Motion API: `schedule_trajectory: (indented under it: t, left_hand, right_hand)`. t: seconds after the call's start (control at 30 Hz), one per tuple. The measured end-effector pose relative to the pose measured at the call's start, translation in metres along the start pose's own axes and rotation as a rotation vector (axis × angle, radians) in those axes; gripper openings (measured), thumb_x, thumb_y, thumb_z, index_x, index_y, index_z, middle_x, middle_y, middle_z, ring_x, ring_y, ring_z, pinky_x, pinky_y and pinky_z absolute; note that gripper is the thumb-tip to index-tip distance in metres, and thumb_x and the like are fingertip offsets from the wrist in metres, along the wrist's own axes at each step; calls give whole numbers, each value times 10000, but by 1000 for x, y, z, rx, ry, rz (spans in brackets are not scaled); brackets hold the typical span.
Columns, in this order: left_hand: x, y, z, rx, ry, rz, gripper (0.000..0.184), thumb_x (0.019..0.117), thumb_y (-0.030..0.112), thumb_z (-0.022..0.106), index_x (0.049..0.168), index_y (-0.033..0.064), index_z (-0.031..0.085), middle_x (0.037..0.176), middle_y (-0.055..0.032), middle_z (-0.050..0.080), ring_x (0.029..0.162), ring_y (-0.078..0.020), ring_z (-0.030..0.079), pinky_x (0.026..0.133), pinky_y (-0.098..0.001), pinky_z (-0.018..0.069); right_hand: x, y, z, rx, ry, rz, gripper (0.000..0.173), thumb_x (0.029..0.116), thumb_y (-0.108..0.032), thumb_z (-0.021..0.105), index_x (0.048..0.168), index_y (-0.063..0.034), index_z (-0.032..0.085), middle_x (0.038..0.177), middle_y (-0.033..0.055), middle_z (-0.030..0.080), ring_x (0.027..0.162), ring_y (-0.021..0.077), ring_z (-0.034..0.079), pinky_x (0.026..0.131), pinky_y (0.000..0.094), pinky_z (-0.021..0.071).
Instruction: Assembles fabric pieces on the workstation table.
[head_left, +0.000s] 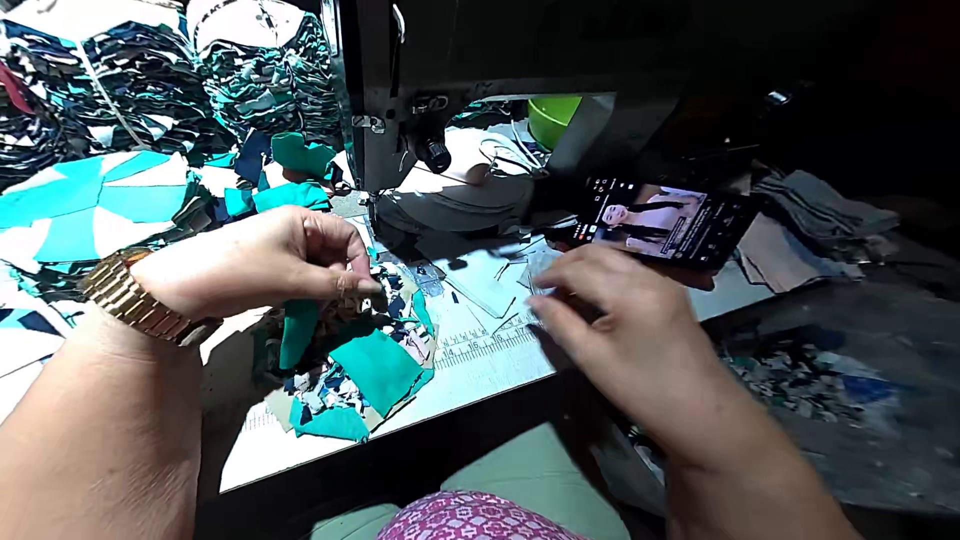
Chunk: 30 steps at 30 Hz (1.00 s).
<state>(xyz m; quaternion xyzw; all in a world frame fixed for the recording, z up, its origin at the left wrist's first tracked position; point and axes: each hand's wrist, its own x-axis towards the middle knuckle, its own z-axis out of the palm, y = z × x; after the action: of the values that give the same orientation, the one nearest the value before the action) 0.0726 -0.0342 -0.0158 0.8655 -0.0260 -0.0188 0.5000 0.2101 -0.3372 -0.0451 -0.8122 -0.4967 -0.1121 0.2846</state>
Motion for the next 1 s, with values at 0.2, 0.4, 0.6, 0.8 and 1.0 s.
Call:
schedule_trajectory:
  t: [0.2,0.4,0.6,0.8,1.0]
  left_hand:
    - [5,4,9,-364,181,-38,166,1007,100,583,864,134,660,623,39,536,513,-8,469,474,-135,398]
    - [6,5,13,-590,270,-69,292,1085,264,468,834,207,606,593,86,436,499,14,410,472,-121,370]
    - [8,17,16,-779,414,-186,345,1104,400,372,883,217,564,628,96,462,511,26,461,493,-109,444]
    - [7,17,19,-831,440,-197,240,1086,338,470,928,200,587,613,82,501,507,35,512,465,-100,457]
    - [4,12,17,-750,368,-120,230,1064,136,486,900,161,646,739,33,608,566,30,543,489,-88,453]
  right_hand:
    - [-3,26,5,-170,17,164,230,871,-235,787,914,-30,693,943,125,611,731,242,616,624,440,535]
    - [-2,25,7,-224,42,155,70,904,-117,693,879,-54,710,922,107,619,759,243,628,621,428,523]
    - [-2,29,5,-181,49,166,132,933,-222,702,896,-100,734,918,55,630,752,173,621,629,373,525]
    - [-2,33,1,-119,21,193,70,925,-151,697,899,-108,745,952,44,654,783,153,642,672,376,552]
    - [-5,41,-2,-26,15,195,47,907,-120,722,869,-121,751,1019,33,675,840,122,656,716,340,571]
